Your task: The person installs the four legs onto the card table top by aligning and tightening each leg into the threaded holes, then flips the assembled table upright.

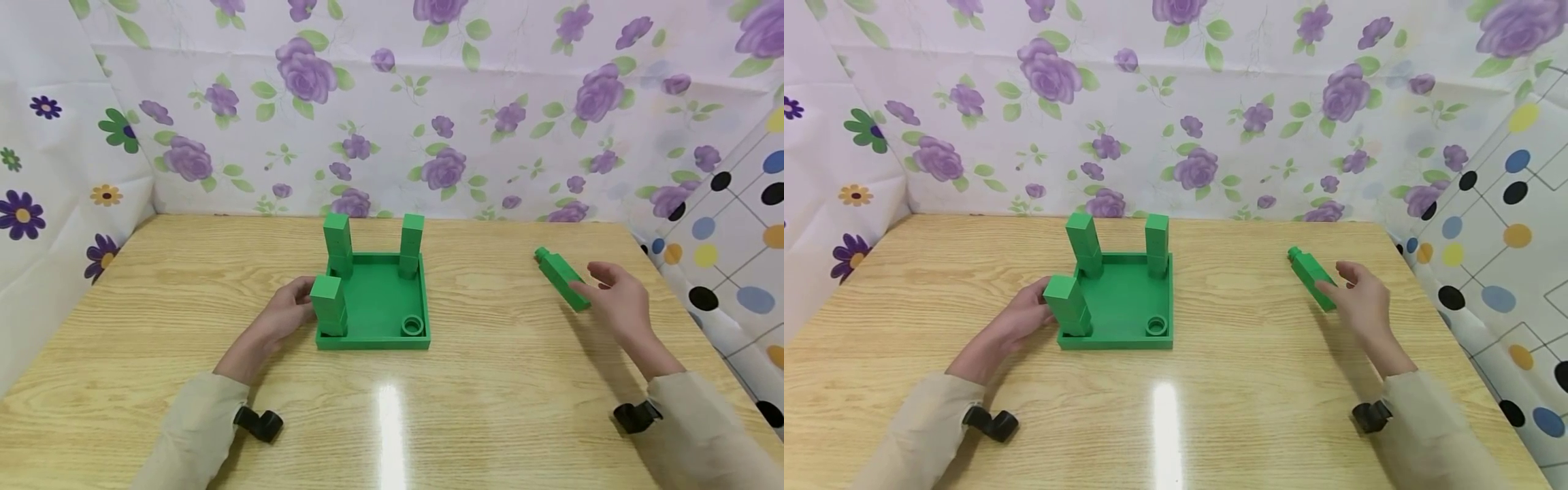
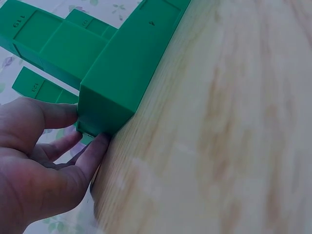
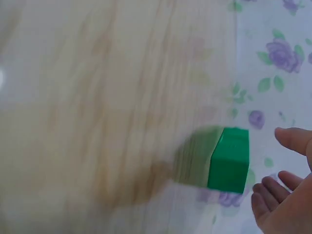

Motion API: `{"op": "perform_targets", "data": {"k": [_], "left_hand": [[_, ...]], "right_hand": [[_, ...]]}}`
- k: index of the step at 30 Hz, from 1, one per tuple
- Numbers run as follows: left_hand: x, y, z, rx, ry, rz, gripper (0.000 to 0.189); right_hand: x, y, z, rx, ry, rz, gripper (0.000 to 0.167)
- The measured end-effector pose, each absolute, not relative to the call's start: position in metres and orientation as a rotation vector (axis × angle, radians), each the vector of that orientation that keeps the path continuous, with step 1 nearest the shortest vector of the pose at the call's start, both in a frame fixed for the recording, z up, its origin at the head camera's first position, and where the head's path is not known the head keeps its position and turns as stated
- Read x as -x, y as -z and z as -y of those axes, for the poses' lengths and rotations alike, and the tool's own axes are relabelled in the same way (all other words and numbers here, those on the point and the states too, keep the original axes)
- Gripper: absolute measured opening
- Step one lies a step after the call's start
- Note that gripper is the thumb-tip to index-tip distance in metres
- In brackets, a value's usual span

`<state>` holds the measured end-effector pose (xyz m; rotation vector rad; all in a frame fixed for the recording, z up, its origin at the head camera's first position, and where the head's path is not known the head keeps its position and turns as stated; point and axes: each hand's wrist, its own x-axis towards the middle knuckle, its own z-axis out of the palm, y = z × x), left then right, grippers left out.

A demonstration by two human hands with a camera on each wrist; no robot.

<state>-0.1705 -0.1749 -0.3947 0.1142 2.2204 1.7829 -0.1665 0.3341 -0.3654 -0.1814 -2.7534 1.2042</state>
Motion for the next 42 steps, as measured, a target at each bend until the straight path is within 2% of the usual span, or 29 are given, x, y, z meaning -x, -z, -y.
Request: {"op": "perform_targets", "data": {"k": [11,20,34,42], "left_hand": [[0.17,0.396,0.177,-0.137,-1.785,-2.231,0.045],[0.167,0.394,0.178,-0.121,-1.787,-2.24,0.044],[0.168,0.396,0.175,-0.136,-1.787,-2.23,0.044],[0.17,0.396,0.175,-0.14,-1.778,-2.231,0.044]], "right_hand": [[0.172,0.383,-0.352,0.298,-1.345,2.872,0.08],[0.173,0.389,-0.355,0.202,-1.293,2.907,0.087],[0.174,0.389,-0.361,0.273,-1.142,2.923,0.074],[0.174,0.372,-0.351,0.248,-1.206,2.868,0.075]]}}
